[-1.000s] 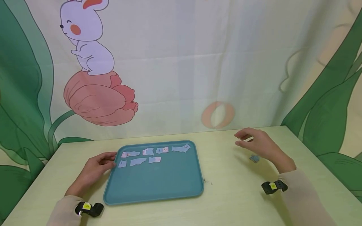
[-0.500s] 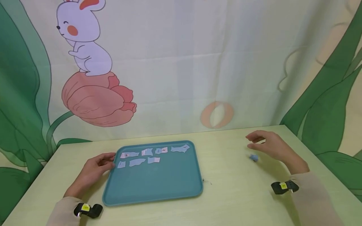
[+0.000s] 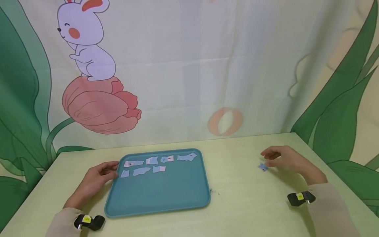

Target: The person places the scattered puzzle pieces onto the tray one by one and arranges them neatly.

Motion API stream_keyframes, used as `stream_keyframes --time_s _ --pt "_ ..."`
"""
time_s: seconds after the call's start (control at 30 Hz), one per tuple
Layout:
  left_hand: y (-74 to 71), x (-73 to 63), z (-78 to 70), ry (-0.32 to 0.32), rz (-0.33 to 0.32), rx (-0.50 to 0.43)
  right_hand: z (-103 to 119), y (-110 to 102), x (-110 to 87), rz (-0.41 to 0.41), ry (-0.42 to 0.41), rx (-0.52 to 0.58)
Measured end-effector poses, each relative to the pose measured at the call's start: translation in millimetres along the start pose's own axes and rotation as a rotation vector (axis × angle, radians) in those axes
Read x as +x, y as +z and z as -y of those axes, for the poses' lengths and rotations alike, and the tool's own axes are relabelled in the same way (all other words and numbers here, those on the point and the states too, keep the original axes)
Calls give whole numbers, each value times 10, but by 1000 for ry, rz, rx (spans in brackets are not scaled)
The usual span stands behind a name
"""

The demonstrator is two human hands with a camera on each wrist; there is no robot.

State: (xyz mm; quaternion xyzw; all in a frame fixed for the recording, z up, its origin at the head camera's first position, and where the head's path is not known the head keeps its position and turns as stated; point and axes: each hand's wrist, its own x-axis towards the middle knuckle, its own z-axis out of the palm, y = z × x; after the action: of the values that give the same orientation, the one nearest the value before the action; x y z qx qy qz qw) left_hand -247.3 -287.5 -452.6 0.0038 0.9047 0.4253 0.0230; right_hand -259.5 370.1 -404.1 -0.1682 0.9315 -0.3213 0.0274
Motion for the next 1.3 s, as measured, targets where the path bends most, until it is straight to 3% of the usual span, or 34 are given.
stream_keyframes --time_s 0.33,1.3 --pt "2 -14 10 -2 9 -3 -39 83 -20 63 87 32" --pt "-15 -13 -31 -3 20 4 -37 160 9 66 130 43"
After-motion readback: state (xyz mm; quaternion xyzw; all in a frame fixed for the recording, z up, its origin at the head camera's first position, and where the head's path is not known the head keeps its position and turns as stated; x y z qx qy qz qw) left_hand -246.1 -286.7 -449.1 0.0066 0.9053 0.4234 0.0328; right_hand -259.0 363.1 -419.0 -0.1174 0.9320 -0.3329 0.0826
